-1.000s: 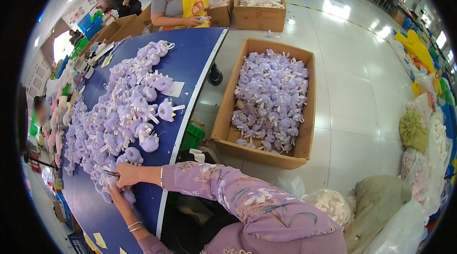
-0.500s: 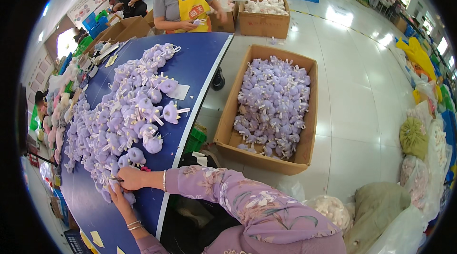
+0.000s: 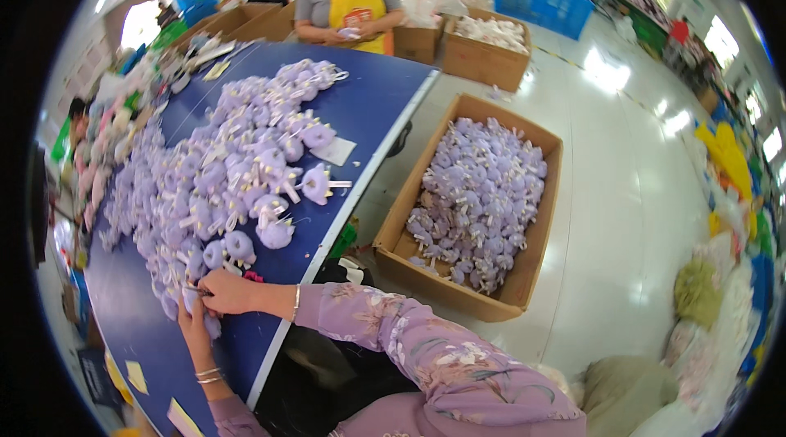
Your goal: The person trims loose threads and excess fabric from small purple plush toys using scissors. They handle the toys one at a time, cutting stray fibers and then placing the finished items into a cardboard box.
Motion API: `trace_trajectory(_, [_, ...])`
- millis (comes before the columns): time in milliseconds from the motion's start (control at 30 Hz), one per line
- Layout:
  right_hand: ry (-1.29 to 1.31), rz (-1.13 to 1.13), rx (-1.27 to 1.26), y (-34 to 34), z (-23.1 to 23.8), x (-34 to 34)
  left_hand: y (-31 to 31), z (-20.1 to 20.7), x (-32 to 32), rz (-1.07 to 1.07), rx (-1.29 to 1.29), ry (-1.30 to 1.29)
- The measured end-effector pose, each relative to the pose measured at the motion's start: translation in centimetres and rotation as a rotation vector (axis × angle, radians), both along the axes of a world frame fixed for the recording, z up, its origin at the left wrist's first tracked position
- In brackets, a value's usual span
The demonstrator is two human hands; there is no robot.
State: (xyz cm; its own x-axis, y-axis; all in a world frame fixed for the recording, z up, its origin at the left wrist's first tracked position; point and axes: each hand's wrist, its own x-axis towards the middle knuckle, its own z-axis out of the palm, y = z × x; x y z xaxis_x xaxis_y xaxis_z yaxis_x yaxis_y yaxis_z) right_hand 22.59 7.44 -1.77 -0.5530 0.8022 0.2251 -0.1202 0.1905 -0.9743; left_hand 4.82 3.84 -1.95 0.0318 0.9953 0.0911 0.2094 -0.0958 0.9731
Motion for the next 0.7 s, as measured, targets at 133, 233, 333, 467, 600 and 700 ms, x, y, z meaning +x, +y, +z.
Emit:
trace_trajectory(133, [-0.099, 0.072, 0.055, -0.3, 0.8, -0.1, -1.4, 0.9, -1.5, 0.131, 0.056, 0.210])
trace_trajectory(233, [-0.239, 0.147, 0.028, 0.8, 1.9, 0.3, -2.5, 0.3, -4.5, 0.169, 0.022, 0.098])
trace_trajectory(333, [-0.247, 0.059, 0.174, 2.8, 0.6, 0.7, -4.1, 0.1, -7.0, 0.195, -0.089, -0.202])
trace_trajectory(467, [-0.273, 0.097, -0.030, 3.5, -0.6, 0.6, -4.5, -0.7, -8.6, 0.239, -0.147, -0.324])
trace_trajectory(600, [-0.307, 0.209, -0.090, 3.7, 0.3, 0.5, -4.9, -3.0, -9.5, 0.314, -0.081, -0.450])
trace_trajectory(700, [-0.301, 0.246, -0.189, 4.1, 0.2, 0.5, -5.5, -0.4, -10.9, 0.265, -0.364, -0.234])
